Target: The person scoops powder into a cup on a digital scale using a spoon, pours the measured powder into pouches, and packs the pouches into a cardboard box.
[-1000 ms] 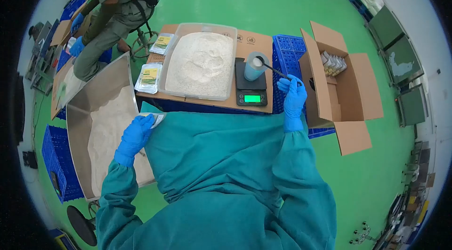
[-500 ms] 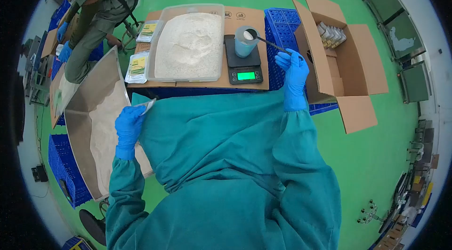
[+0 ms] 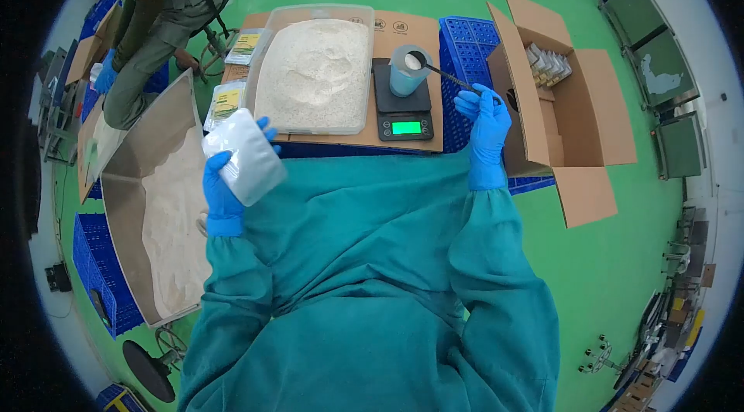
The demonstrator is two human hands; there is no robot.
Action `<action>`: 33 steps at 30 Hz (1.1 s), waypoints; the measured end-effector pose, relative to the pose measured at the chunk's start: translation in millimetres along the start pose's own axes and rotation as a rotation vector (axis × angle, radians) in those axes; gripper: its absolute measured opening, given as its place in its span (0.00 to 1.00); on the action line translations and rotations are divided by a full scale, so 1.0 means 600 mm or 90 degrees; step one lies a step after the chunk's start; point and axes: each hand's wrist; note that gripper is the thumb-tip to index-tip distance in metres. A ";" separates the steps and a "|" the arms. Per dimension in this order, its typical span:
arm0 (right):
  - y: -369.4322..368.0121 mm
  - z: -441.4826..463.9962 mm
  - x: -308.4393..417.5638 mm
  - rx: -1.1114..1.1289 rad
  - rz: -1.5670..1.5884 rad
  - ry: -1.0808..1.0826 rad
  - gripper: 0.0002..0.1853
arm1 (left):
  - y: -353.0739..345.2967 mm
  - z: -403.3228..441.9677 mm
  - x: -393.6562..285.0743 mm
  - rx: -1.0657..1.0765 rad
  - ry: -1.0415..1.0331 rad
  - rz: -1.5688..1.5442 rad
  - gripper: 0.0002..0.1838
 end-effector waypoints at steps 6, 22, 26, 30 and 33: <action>-0.006 -0.007 0.008 0.047 -0.090 0.078 0.14 | 0.010 0.021 0.034 -0.001 0.019 -0.094 0.51; -0.064 -0.053 0.070 0.017 -0.124 0.145 0.13 | 0.119 0.042 0.046 -0.174 -0.287 0.315 0.44; -0.151 -0.102 0.060 0.078 -0.053 0.061 0.14 | 0.097 0.041 0.055 -0.147 -0.381 0.582 0.46; -0.252 -0.152 -0.048 0.106 -0.095 -0.098 0.14 | 0.078 0.036 0.071 -0.102 -0.391 0.798 0.48; -0.283 -0.164 -0.100 0.101 -0.096 -0.181 0.15 | 0.067 0.035 0.078 -0.079 -0.386 0.865 0.50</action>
Point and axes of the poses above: each hand's wrist, its own z-axis towards the middle knuckle, its own y-axis out of the back of the hand, x = y × z, and after that the axes turned 12 degrees about -z, right-handed
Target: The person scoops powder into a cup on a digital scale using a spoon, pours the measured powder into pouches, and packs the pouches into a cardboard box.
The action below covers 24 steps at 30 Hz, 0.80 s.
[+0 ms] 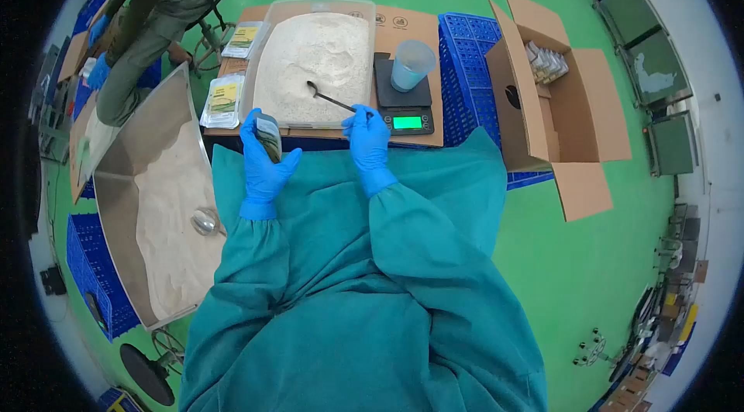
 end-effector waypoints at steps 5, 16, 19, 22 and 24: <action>0.028 -0.062 0.070 -0.403 -0.515 0.400 0.16 | -0.021 -0.004 -0.016 0.044 -0.037 0.052 0.52; 0.102 -0.123 0.093 0.372 0.096 -0.152 0.16 | -0.065 -0.041 -0.045 0.218 -0.152 0.069 0.47; 0.107 -0.120 0.083 0.363 0.082 -0.196 0.15 | -0.067 -0.043 -0.046 0.221 -0.152 0.066 0.45; 0.113 -0.120 0.082 0.403 0.149 -0.224 0.15 | -0.065 -0.044 -0.047 0.243 -0.138 0.068 0.46; 0.112 -0.123 0.087 0.389 0.095 -0.205 0.15 | -0.061 -0.045 -0.047 0.266 -0.111 0.071 0.48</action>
Point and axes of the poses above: each hand's wrist, its own z-axis towards the middle knuckle, its own y-axis out of the back of the hand, x = y × z, and after that the axes turned 12 degrees about -z, right-handed
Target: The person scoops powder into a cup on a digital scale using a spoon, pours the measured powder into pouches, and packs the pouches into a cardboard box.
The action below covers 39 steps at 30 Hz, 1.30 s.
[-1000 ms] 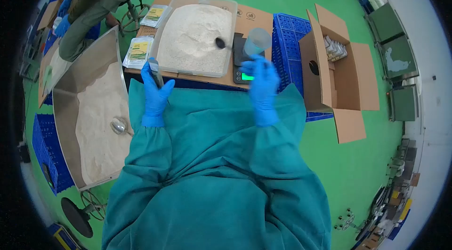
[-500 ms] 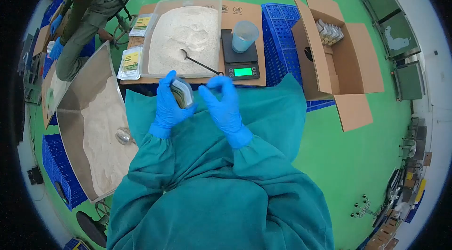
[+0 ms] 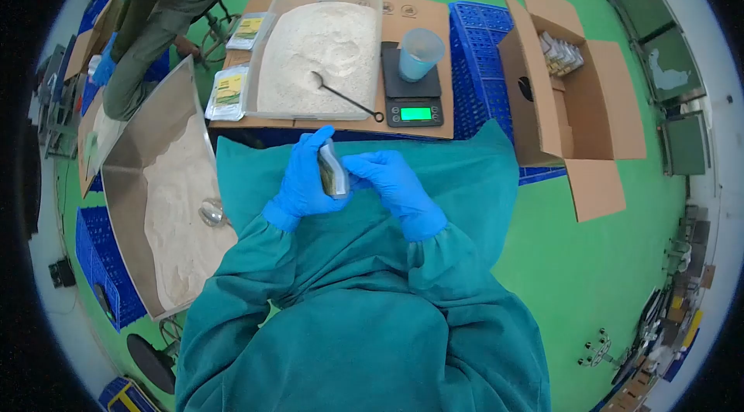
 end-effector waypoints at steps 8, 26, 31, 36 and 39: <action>-0.001 -0.002 -0.005 0.029 0.035 -0.008 0.14 | 0.006 -0.006 0.003 0.064 0.041 -0.036 0.52; -0.013 -0.013 -0.001 -0.093 -0.222 0.054 0.12 | 0.005 -0.005 -0.003 0.044 0.010 0.095 0.56; -0.021 -0.014 -0.002 -0.120 -0.268 0.056 0.13 | -0.007 -0.004 0.006 0.034 -0.039 0.108 0.58; -0.034 -0.012 0.006 -0.140 -0.285 0.036 0.10 | -0.021 -0.013 0.012 0.018 -0.011 0.014 0.51; -0.020 -0.003 -0.008 -0.109 -0.228 0.058 0.09 | -0.020 -0.014 0.010 0.015 -0.003 -0.094 0.47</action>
Point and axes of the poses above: each hand's wrist, its own z-axis towards the middle knuckle, its own y-axis out of the back of the hand, x = y × z, and after that the axes turned 12 degrees about -z, right-handed
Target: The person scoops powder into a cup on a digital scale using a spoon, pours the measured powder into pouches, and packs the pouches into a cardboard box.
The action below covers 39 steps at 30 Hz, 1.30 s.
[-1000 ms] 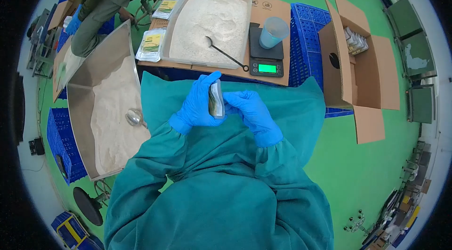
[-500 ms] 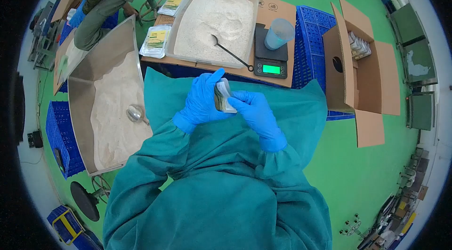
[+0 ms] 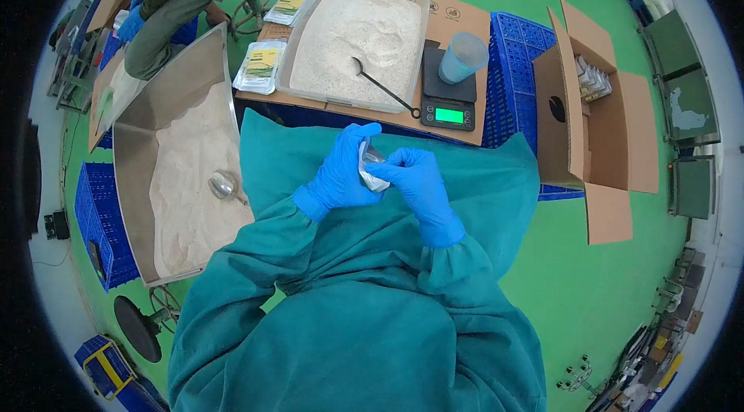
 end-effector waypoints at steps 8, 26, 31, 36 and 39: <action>-0.005 -0.003 0.005 0.058 0.171 0.004 0.09 | 0.003 -0.002 0.002 -0.022 0.006 0.014 0.48; 0.007 -0.020 0.023 -0.166 -0.239 0.129 0.20 | 0.009 0.011 -0.018 0.054 0.037 0.197 0.50; 0.022 -0.014 0.028 0.090 -0.247 -0.045 0.16 | 0.002 0.008 -0.022 0.077 0.008 0.247 0.50; 0.015 -0.003 0.012 -0.065 -0.458 0.065 0.14 | -0.007 0.011 -0.013 0.111 0.007 0.212 0.50; 0.011 -0.013 0.031 -0.205 -0.510 0.159 0.13 | 0.001 0.015 -0.018 0.105 0.058 0.217 0.51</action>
Point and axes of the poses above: each hand's wrist, its own z-axis towards the middle knuckle, its own y-axis out of the back of the hand, x = y × z, and after that the axes turned 12 degrees about -z, right-handed
